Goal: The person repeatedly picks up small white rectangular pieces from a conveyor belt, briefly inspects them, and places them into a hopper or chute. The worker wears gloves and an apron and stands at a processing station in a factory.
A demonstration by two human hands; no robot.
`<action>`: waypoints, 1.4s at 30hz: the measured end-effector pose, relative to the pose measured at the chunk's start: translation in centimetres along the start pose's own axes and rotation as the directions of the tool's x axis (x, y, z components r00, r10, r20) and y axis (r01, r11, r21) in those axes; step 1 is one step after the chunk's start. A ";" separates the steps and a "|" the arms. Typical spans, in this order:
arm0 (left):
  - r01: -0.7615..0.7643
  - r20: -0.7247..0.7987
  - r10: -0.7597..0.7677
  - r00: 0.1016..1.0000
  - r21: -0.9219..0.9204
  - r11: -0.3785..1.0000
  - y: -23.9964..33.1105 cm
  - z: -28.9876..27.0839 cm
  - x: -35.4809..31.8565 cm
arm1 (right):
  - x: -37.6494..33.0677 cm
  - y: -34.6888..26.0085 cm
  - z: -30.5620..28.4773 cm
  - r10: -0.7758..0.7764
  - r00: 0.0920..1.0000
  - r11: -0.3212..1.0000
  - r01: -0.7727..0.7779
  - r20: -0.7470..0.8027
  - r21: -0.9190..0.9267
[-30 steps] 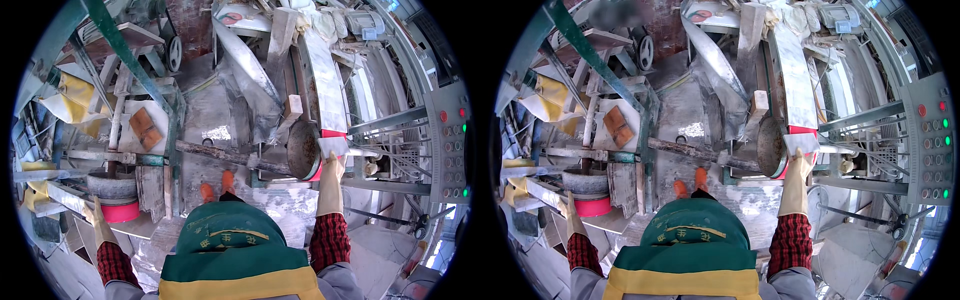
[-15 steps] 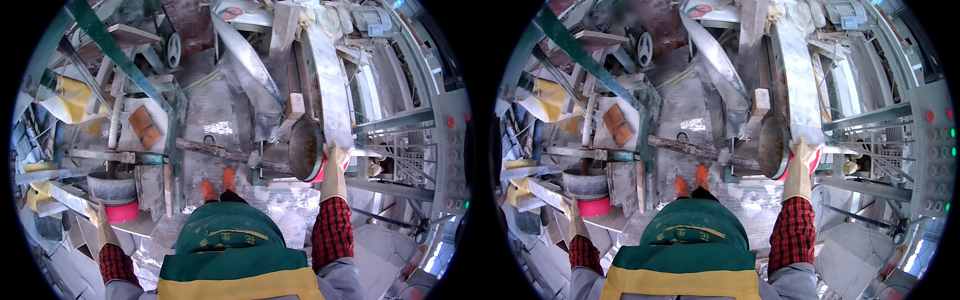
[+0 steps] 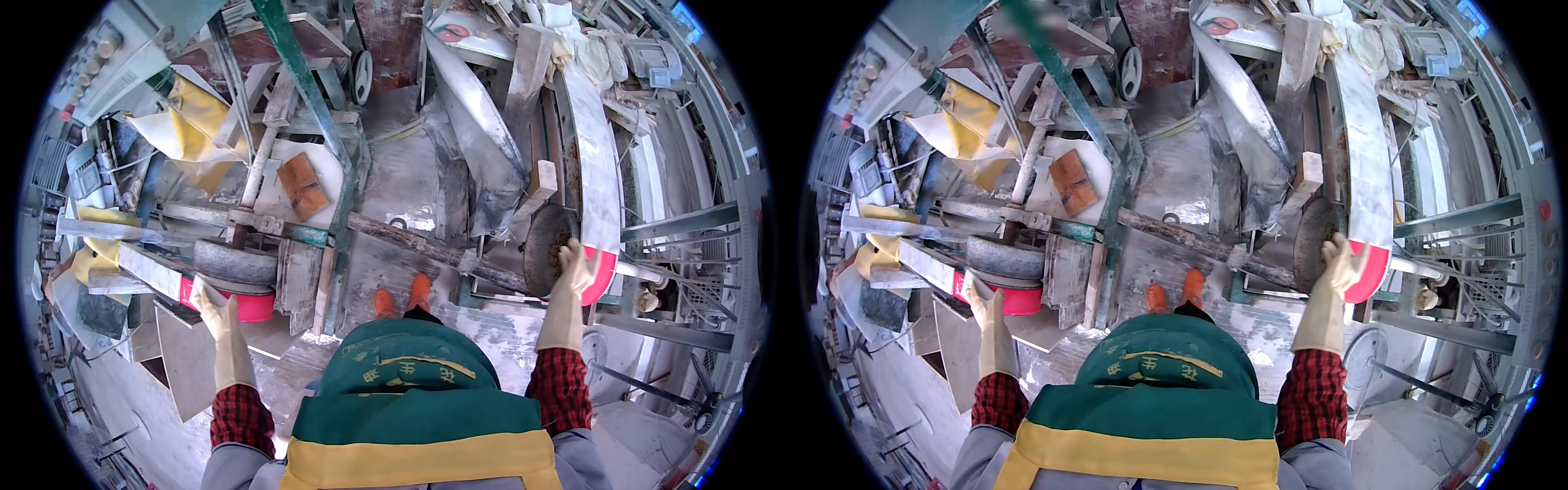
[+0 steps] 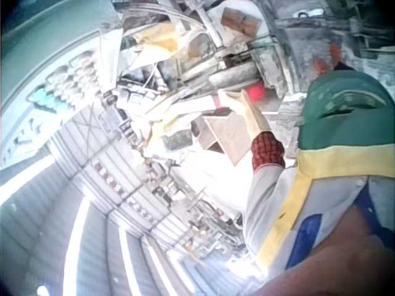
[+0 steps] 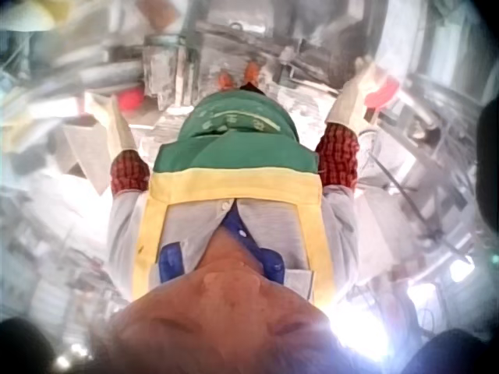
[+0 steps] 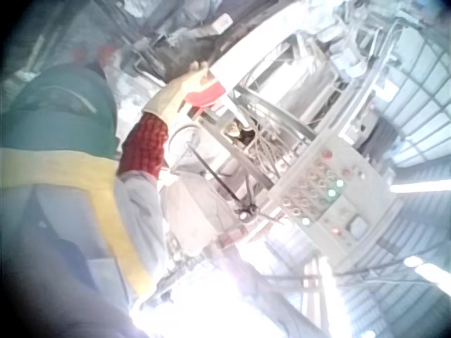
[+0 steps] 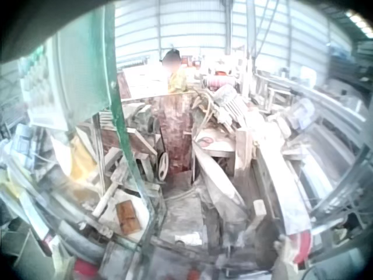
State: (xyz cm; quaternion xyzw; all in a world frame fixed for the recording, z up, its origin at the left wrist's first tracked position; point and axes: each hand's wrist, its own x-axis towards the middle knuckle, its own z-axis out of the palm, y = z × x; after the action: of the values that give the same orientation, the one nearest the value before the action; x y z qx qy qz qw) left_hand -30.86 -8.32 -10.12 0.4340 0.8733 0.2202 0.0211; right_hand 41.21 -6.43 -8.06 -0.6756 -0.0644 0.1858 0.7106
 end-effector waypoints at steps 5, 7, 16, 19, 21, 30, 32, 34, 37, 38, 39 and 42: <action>0.174 0.306 0.115 0.945 -0.768 0.616 15.8 -2.9 -5.8 | -12.0 0.0 6.6 0.271 0.757 0.962 -0.188 0.595 -0.199; -0.032 0.264 0.413 0.871 -0.810 0.586 21.2 -2.9 -8.0 | -15.9 -0.6 9.7 0.401 0.497 0.914 -0.275 0.769 -0.299; -0.383 0.255 0.866 0.430 -0.817 0.431 31.7 -4.8 -12.3 | -22.5 -6.5 12.3 0.261 0.384 0.961 -0.193 0.886 -0.200; -0.376 0.348 0.773 0.530 -0.721 0.582 27.8 -5.3 -7.7 | -16.1 -4.7 8.7 0.275 0.618 0.961 -0.162 0.737 -0.222; -0.546 0.187 0.713 0.676 -0.524 0.654 22.5 -4.0 -2.8 | -11.0 -2.8 5.1 0.229 0.748 0.973 -0.171 0.623 -0.152; -0.381 0.117 0.365 0.924 0.379 0.843 -4.0 0.4 5.4 | -0.5 -3.4 -6.2 0.071 0.994 0.995 -0.076 0.082 0.060; -0.322 0.144 0.289 0.947 0.404 0.856 -4.1 1.0 5.8 | 1.1 -2.5 -7.0 0.075 0.997 0.980 -0.079 0.025 0.184; -0.296 0.172 0.245 0.954 0.442 0.846 -4.5 0.7 5.2 | 2.8 -0.8 -7.0 0.088 0.995 0.980 -0.079 -0.037 0.184; -0.310 0.179 0.256 0.950 0.445 0.840 -5.3 0.6 5.5 | 4.6 0.8 -6.9 0.134 0.986 0.964 -0.107 -0.099 0.244; -0.312 0.184 0.255 0.949 0.443 0.841 -5.4 0.6 5.4 | 5.0 1.1 -6.8 0.141 0.984 0.957 -0.108 -0.108 0.269; -0.313 0.190 0.253 0.949 0.441 0.841 -5.5 0.6 5.4 | 5.7 1.6 -7.1 0.111 0.992 0.960 -0.089 -0.066 0.267; -0.269 0.230 0.181 0.956 0.451 0.851 -3.4 0.9 5.3 | 6.5 1.8 -7.6 0.086 0.993 0.968 -0.064 -0.084 0.242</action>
State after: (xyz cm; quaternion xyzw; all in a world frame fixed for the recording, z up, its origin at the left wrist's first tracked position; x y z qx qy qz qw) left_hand -36.51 -5.71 -11.44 0.5432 0.8379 -0.0405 -0.0341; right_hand 49.49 -11.24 -11.50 -0.5952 0.0175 0.1870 0.7813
